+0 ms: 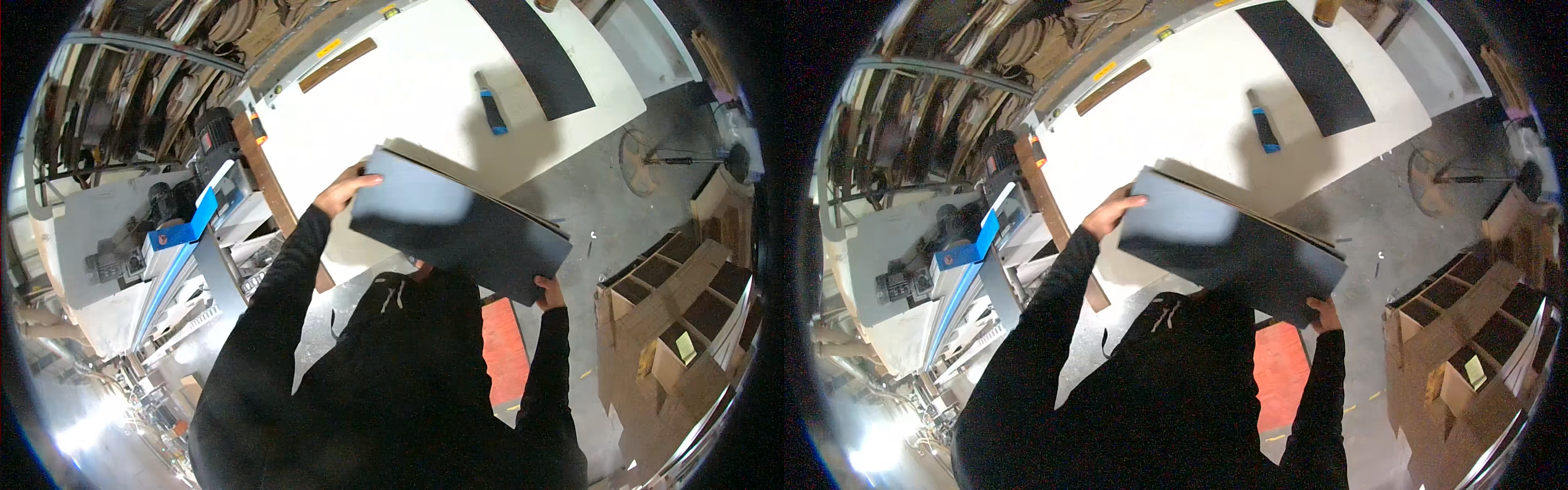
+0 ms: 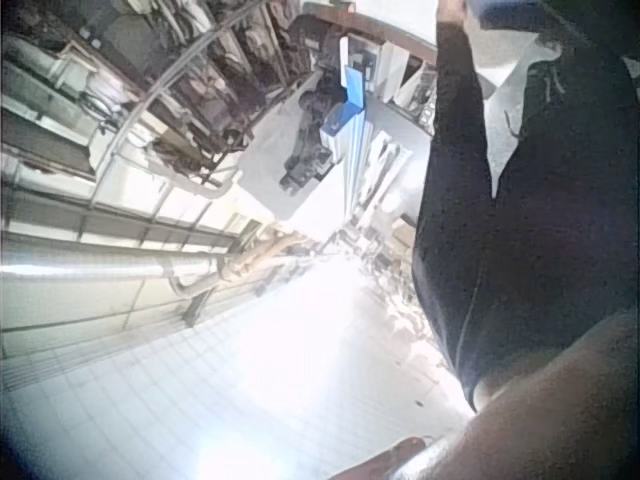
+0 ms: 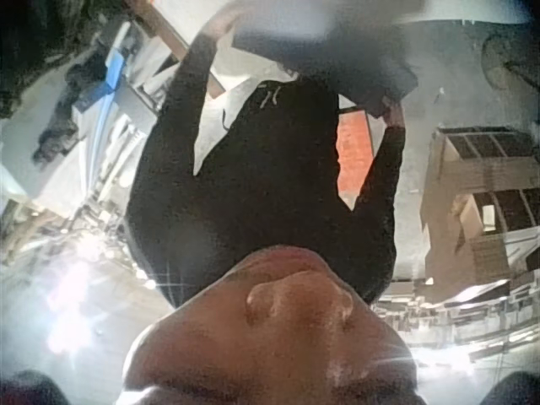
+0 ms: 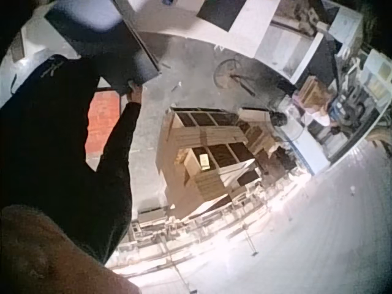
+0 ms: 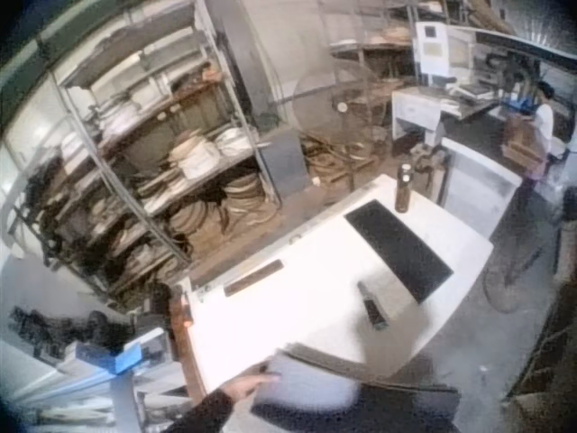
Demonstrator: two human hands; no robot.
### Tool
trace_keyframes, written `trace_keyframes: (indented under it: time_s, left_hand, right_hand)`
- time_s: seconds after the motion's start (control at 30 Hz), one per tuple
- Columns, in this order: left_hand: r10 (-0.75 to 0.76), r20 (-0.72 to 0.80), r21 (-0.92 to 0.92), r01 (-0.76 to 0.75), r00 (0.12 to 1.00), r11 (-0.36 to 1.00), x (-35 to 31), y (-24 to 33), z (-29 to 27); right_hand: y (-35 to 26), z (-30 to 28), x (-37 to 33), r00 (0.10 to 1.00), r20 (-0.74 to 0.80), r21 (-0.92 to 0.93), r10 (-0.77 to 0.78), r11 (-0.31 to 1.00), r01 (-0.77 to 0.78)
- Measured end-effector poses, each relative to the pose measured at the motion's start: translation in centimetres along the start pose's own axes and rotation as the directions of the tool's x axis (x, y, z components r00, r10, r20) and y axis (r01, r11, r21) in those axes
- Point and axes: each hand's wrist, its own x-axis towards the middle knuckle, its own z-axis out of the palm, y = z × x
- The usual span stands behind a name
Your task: Inspecting and measuring the dimensions of wood panels using a vernier caliper in a factory setting.
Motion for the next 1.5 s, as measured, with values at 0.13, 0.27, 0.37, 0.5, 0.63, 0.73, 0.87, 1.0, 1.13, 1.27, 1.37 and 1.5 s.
trace_keyframes:
  time_s: [0.13, 0.27, 0.37, 0.5, 0.63, 0.73, 0.87, 1.0, 1.13, 1.27, 1.37, 1.5]
  left_hand:
    - [0.135, -0.194, -0.208, -0.175, 0.972, 0.962, -4.0, -4.1, -6.0]
    - [0.207, -0.466, -0.307, -0.377, 0.860, 0.874, -9.0, -7.3, -8.2]
    - [0.247, -0.440, -0.153, -0.343, 0.863, 0.927, -10.9, -6.0, -6.2]
    - [0.354, -0.405, -0.048, -0.406, 0.843, 0.912, -12.0, -6.8, -4.2]
    - [0.383, -0.407, -0.148, -0.474, 0.829, 0.868, -12.2, -7.7, -4.3]
    - [0.372, -0.532, -0.173, -0.528, 0.761, 0.832, -11.7, -8.2, -2.4]
    - [0.355, -0.629, -0.177, -0.572, 0.692, 0.801, -11.5, -8.3, -1.4]
    - [0.291, -0.613, -0.185, -0.491, 0.735, 0.851, -12.2, -8.2, -2.2]
    - [0.327, -0.581, -0.197, -0.518, 0.746, 0.832, -12.3, -9.2, -2.5]
    - [0.370, -0.593, -0.220, -0.586, 0.715, 0.780, -11.5, -8.8, -1.6]
    - [0.376, -0.592, -0.323, -0.637, 0.713, 0.700, -11.1, -9.5, -2.1]
    - [0.370, -0.580, -0.350, -0.632, 0.726, 0.691, -11.7, -8.5, -2.1]
  right_hand:
    - [-7.7, 1.5, 4.7, 0.967, 0.252, -0.355, 0.019, 0.932, 0.074]
    - [-17.5, 9.8, 8.2, 0.840, 0.519, -0.708, -0.158, 0.471, 0.526]
    - [-20.8, 13.9, 11.1, 0.843, 0.537, -0.771, -0.033, 0.386, 0.506]
    - [-19.6, 13.2, 15.2, 0.778, 0.622, -0.754, -0.093, 0.198, 0.626]
    - [-20.2, 15.3, 13.6, 0.827, 0.561, -0.792, -0.016, 0.279, 0.543]
    - [-19.7, 20.5, 8.5, 0.594, 0.702, -0.351, -0.393, 0.536, 0.768]
    - [-17.6, 20.1, 8.6, 0.606, 0.676, -0.194, -0.419, 0.692, 0.695]
    - [-15.4, 13.5, 13.1, 0.836, 0.506, -0.493, -0.215, 0.723, 0.484]
    - [-15.4, 14.7, 12.9, 0.779, 0.491, -0.004, -0.390, 0.894, 0.449]
    - [-15.6, 19.2, 9.5, 0.778, 0.363, -0.046, -0.514, 0.824, 0.565]
    - [-15.9, 19.7, 9.5, 0.763, 0.327, -0.049, -0.558, 0.796, 0.603]
    - [-16.5, 21.3, 8.6, 0.778, 0.237, -0.099, -0.581, 0.783, 0.614]
